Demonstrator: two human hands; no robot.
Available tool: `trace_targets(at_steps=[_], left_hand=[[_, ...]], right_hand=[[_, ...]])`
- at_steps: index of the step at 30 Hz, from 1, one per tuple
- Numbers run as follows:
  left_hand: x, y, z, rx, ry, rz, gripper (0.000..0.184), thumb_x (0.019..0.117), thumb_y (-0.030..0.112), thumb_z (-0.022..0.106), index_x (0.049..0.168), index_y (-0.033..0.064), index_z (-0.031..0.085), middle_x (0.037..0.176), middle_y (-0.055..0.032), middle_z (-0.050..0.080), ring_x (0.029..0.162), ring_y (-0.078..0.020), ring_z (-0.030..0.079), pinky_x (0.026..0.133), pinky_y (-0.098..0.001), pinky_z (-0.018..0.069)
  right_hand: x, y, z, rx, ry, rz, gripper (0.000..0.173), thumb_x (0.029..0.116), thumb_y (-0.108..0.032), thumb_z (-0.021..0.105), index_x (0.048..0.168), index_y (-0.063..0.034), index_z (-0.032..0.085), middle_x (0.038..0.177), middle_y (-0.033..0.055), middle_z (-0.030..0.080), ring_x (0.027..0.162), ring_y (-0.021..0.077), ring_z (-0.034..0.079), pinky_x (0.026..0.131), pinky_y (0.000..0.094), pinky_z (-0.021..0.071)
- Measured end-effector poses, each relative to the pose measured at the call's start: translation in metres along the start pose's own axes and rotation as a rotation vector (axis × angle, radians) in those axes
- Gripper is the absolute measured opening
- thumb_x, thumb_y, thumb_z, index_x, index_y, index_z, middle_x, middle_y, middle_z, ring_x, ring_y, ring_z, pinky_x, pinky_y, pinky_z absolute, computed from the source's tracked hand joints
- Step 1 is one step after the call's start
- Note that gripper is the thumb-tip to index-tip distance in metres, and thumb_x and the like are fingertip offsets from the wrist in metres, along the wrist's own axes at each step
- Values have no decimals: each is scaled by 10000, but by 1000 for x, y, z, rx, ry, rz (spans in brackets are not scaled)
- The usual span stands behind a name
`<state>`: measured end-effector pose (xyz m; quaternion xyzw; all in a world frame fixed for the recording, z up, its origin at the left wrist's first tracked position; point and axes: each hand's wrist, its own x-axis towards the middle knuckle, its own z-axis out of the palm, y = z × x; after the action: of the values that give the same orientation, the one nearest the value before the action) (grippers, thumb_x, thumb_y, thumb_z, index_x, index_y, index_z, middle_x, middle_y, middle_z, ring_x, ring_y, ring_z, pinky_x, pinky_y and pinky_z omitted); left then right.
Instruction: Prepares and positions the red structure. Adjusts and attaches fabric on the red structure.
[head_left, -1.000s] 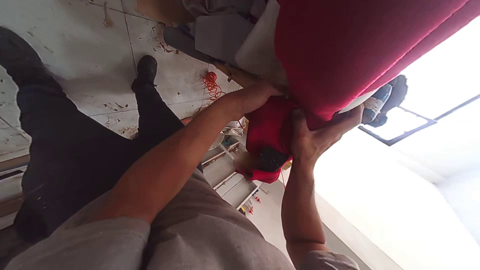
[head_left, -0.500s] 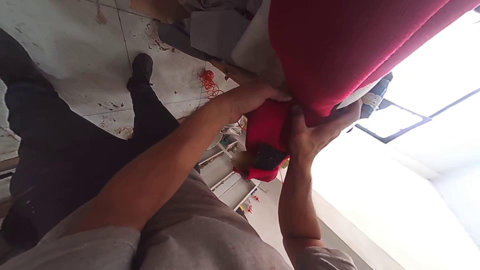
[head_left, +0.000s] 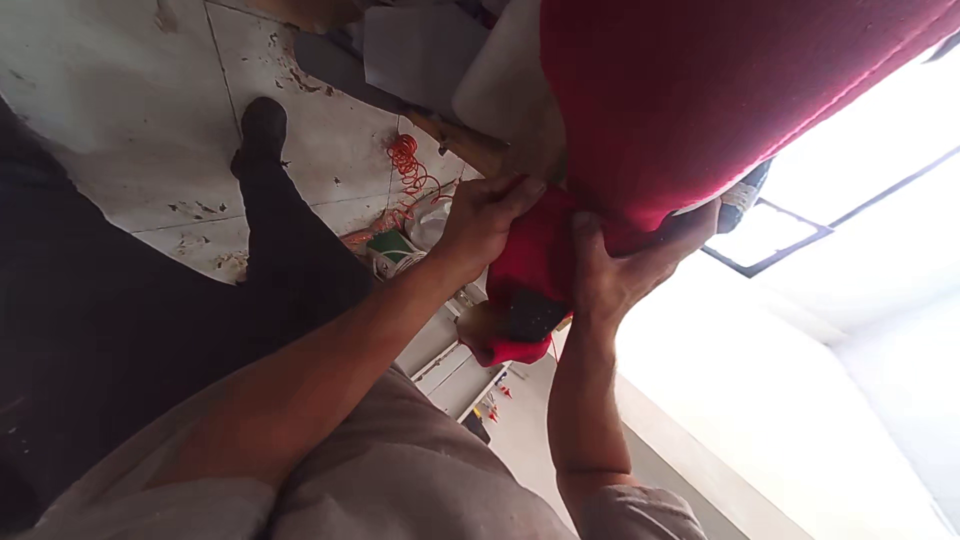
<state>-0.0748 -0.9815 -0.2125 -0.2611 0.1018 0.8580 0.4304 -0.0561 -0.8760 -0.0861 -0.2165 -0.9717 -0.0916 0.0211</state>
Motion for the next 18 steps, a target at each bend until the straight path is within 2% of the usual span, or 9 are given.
trace_targets(at_steps=[4, 8, 13, 16, 18], left_hand=[[-7, 1, -9, 31, -102, 114, 177, 1039, 138, 585, 946, 68, 719, 789, -34, 700, 666, -79, 669, 587, -265, 586], [-5, 5, -14, 1, -182, 44, 169, 1046, 144, 569, 977, 105, 718, 830, -5, 712, 717, -60, 682, 640, -255, 601], [3, 11, 5, 47, -34, -43, 175, 1044, 189, 587, 975, 138, 740, 826, 34, 713, 711, -28, 671, 622, -217, 579], [18, 11, 21, 60, 74, -103, 153, 1028, 135, 596, 960, 83, 723, 844, 11, 712, 790, -50, 680, 740, -249, 593], [22, 10, 28, 80, 120, -152, 151, 1033, 155, 594, 956, 89, 705, 846, 28, 694, 805, -36, 665, 760, -238, 580]], right_hand=[[-3, 1, -1, 23, 10, -47, 1073, 745, -548, 799, 1494, 68, 341, 1533, 248, 414, 1429, 289, 427, 1159, 431, 396], [-3, 1, -1, 18, 14, -51, 1070, 735, -558, 791, 1484, 68, 355, 1530, 254, 411, 1432, 308, 416, 1153, 450, 394], [-3, -2, -1, 8, 18, -28, 1069, 729, -552, 798, 1479, 66, 353, 1522, 250, 418, 1418, 300, 432, 1139, 451, 407], [-2, -4, 0, -22, 25, -9, 1061, 725, -540, 802, 1479, 56, 353, 1531, 243, 414, 1421, 297, 432, 1132, 451, 413], [0, -4, 1, -23, 27, 10, 1040, 748, -493, 815, 1489, 55, 333, 1538, 233, 411, 1425, 284, 432, 1134, 445, 416]])
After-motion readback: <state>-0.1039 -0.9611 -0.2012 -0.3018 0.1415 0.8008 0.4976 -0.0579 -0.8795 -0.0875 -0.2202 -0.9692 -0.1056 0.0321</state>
